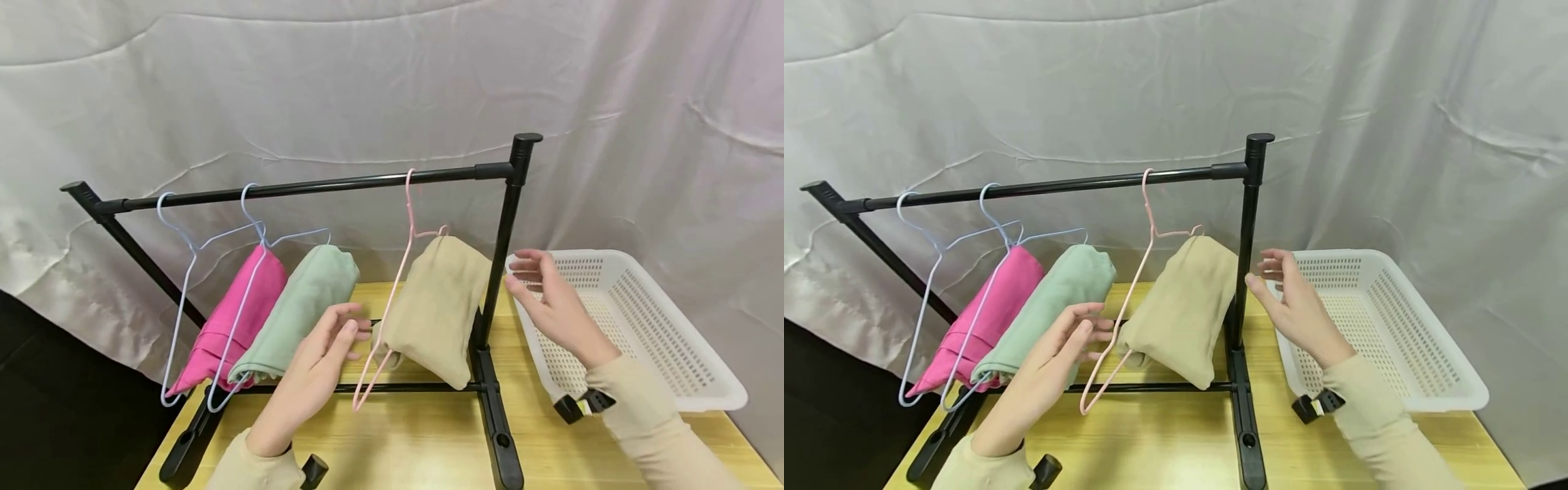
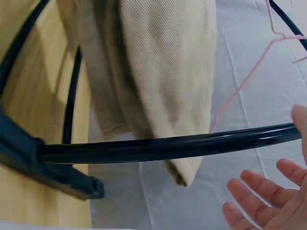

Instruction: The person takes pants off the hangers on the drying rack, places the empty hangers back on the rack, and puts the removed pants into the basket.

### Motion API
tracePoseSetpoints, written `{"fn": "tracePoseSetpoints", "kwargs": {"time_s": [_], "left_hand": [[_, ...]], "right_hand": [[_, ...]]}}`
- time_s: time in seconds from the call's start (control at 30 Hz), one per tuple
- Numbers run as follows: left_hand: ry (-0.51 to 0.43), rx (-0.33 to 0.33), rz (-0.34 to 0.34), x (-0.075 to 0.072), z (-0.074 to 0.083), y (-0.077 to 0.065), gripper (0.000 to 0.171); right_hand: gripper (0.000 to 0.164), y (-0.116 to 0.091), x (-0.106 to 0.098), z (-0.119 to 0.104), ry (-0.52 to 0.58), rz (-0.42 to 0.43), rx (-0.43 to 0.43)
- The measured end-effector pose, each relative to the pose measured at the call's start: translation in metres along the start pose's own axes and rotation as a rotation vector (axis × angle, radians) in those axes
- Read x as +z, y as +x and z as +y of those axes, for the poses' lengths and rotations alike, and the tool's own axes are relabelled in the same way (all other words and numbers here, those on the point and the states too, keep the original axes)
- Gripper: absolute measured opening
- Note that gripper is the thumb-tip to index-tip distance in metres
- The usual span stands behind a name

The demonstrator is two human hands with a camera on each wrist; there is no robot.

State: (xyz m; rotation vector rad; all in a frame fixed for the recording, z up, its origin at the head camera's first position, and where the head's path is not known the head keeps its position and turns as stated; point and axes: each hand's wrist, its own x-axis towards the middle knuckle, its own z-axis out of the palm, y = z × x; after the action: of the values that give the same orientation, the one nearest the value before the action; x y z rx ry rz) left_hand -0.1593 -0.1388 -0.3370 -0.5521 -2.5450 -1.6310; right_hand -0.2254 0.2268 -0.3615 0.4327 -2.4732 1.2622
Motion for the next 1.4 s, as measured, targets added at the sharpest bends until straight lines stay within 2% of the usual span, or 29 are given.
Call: {"fn": "tracePoseSetpoints", "kwargs": {"time_s": [0.17,0.37,0.43,0.53,0.77,0.87,1.03,1.2,1.4], "left_hand": [[-0.006,0.001,-0.024,0.004,0.008,0.013,0.035],[-0.048,-0.012,-0.046,0.008,0.019,0.023,0.034],[-0.065,-0.016,-0.054,0.009,0.022,0.026,0.033],[-0.083,-0.022,-0.066,0.01,0.025,0.03,0.031],[-0.202,-0.055,-0.129,0.015,0.03,0.036,0.033],[-0.229,-0.074,-0.139,0.018,0.031,0.037,0.033],[-0.288,-0.097,-0.192,0.023,0.033,0.038,0.034],[-0.42,-0.12,-0.272,0.026,0.037,0.039,0.034],[-0.683,-0.189,-0.377,0.028,0.045,0.04,0.034]], "right_hand": [[0.053,0.025,-0.002,-0.005,0.052,0.017,0.009],[0.048,0.041,0.0,-0.003,0.036,0.042,-0.011],[0.046,0.045,0.002,-0.002,0.062,0.053,-0.025],[0.042,0.049,0.006,0.0,0.129,0.059,-0.067],[0.043,0.055,0.017,0.004,0.31,0.024,-0.163],[0.046,0.056,0.019,0.005,0.36,0.005,-0.178],[0.048,0.054,0.02,0.006,0.364,-0.016,-0.155],[0.046,0.052,0.02,0.005,0.318,-0.006,-0.136],[0.045,0.053,0.021,0.005,0.288,0.012,-0.139]]}}
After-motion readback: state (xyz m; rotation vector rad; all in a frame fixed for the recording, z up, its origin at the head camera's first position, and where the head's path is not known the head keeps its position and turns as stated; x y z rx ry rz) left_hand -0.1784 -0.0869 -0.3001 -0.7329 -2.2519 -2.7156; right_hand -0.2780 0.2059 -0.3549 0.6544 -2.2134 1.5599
